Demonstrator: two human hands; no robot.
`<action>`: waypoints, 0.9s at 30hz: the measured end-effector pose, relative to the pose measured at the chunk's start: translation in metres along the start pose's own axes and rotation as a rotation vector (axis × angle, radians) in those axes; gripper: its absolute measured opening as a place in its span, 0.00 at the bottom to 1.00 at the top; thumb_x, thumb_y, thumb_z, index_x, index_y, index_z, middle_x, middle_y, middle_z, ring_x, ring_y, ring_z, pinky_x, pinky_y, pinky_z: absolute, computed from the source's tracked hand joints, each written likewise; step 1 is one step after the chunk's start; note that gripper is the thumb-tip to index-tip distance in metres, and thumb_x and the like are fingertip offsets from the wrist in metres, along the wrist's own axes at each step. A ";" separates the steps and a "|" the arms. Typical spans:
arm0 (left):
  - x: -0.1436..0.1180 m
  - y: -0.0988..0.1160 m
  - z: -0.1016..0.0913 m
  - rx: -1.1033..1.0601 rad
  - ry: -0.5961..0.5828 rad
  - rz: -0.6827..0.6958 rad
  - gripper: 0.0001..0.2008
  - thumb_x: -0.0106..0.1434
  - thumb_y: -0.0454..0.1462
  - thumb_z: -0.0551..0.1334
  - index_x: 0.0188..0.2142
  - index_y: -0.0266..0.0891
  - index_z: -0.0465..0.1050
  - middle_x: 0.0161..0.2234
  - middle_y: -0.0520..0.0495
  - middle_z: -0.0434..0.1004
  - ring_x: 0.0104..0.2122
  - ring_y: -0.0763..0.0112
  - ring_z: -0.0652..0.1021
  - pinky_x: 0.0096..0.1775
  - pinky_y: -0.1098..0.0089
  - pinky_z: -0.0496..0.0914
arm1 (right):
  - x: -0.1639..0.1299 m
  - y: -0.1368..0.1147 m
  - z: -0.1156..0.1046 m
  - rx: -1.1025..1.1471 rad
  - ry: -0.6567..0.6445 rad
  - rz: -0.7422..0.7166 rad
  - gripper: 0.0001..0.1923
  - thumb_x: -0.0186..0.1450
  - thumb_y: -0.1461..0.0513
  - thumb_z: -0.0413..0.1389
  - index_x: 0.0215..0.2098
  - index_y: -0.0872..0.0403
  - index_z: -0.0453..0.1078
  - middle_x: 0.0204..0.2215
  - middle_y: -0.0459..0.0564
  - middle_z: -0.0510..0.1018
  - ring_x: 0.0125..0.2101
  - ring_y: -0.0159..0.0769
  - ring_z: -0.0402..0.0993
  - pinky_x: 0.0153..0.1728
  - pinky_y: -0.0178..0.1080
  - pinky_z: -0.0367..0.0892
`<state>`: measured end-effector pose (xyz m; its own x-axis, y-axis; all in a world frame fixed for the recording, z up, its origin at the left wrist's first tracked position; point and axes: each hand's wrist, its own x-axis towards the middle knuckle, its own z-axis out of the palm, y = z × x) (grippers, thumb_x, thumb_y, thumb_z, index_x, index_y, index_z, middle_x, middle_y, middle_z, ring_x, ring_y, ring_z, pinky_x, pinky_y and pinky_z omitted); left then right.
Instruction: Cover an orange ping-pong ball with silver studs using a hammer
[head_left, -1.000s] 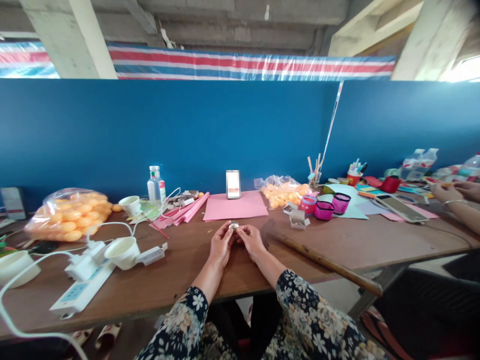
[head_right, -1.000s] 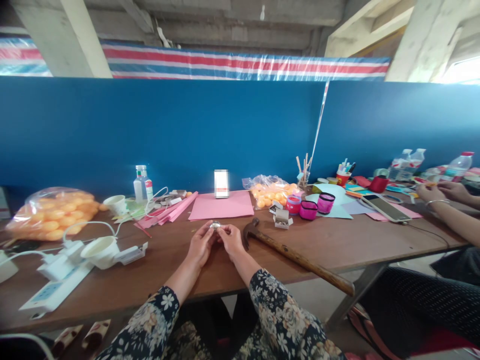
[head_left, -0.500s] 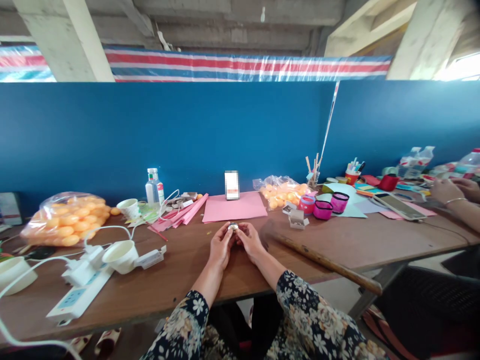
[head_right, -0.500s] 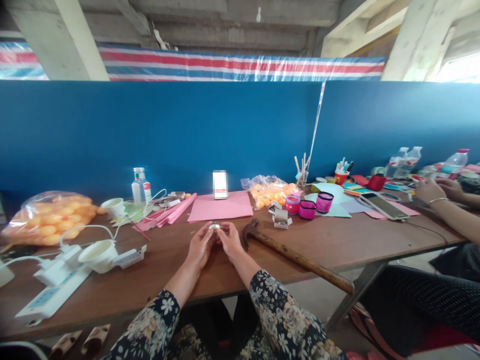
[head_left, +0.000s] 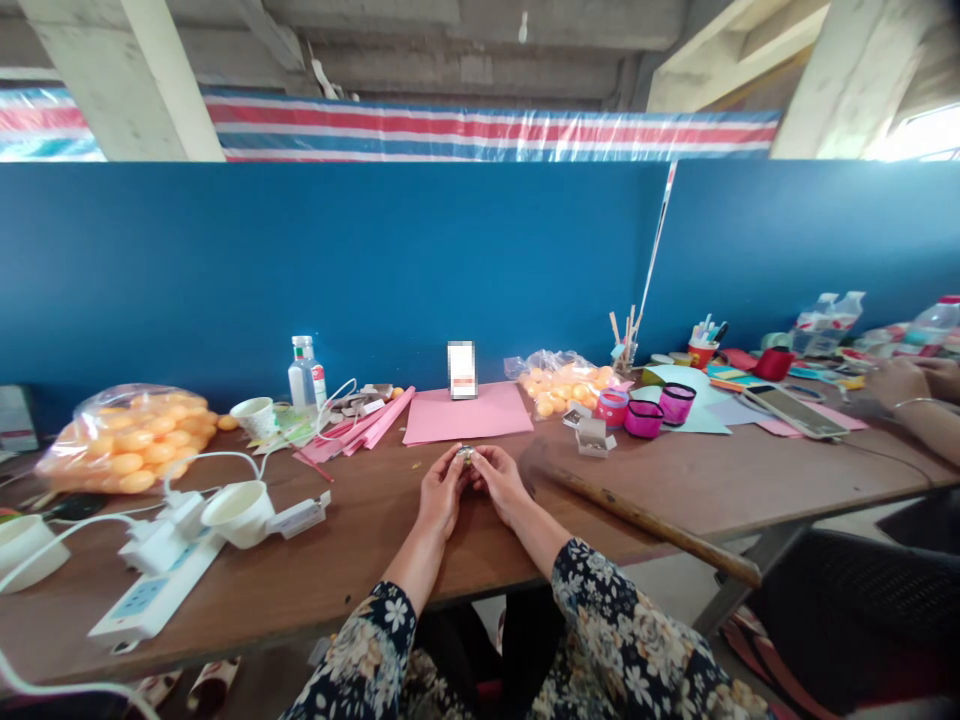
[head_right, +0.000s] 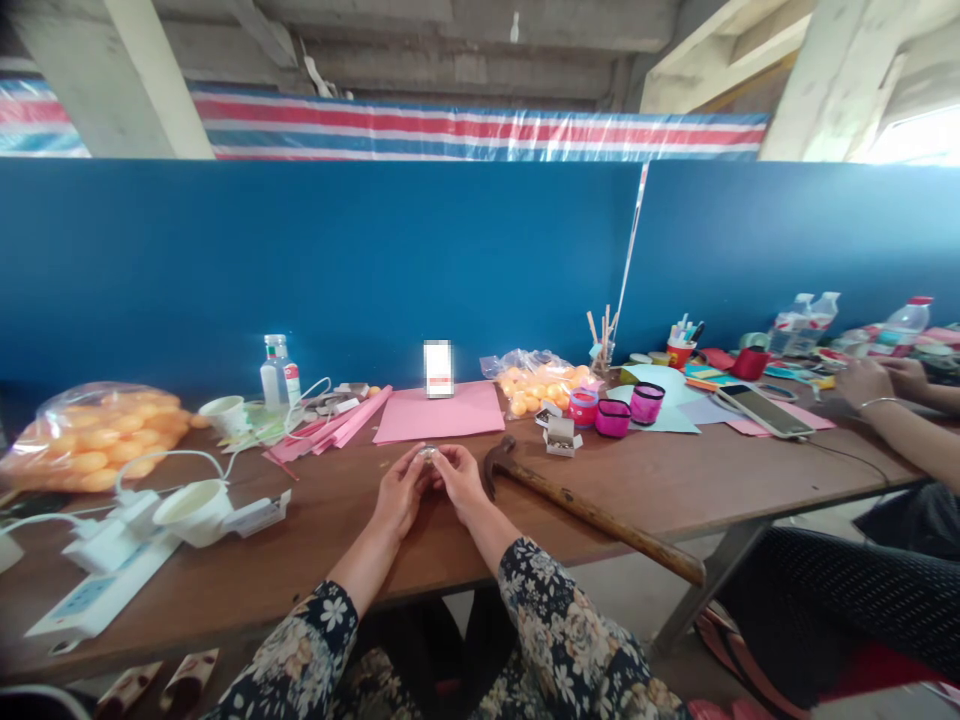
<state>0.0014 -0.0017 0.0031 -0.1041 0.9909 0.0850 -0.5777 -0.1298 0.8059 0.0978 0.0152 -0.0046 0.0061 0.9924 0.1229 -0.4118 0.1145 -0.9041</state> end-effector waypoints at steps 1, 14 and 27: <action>0.000 0.000 0.000 0.003 -0.007 -0.004 0.19 0.49 0.37 0.65 0.42 0.36 0.70 0.37 0.44 0.77 0.33 0.70 0.77 0.37 0.68 0.69 | 0.000 0.000 0.000 0.004 0.005 0.004 0.17 0.50 0.54 0.60 0.33 0.56 0.65 0.23 0.44 0.71 0.19 0.24 0.66 0.18 0.28 0.61; -0.001 0.002 -0.003 -0.017 -0.008 0.006 0.17 0.49 0.37 0.65 0.40 0.36 0.70 0.35 0.45 0.77 0.32 0.72 0.76 0.34 0.70 0.69 | -0.003 -0.008 0.001 0.061 -0.071 0.070 0.15 0.47 0.58 0.61 0.32 0.57 0.69 0.23 0.44 0.73 0.17 0.22 0.64 0.18 0.27 0.60; -0.001 0.002 -0.002 0.001 -0.032 -0.020 0.18 0.48 0.37 0.66 0.40 0.36 0.70 0.34 0.45 0.77 0.30 0.70 0.76 0.33 0.68 0.69 | -0.002 -0.007 -0.001 0.057 -0.073 0.084 0.14 0.48 0.58 0.61 0.29 0.57 0.68 0.20 0.42 0.70 0.17 0.22 0.63 0.17 0.27 0.59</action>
<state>-0.0016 -0.0033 0.0033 -0.0663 0.9939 0.0880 -0.5784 -0.1102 0.8082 0.1018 0.0120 0.0005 -0.0962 0.9922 0.0794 -0.4590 0.0266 -0.8880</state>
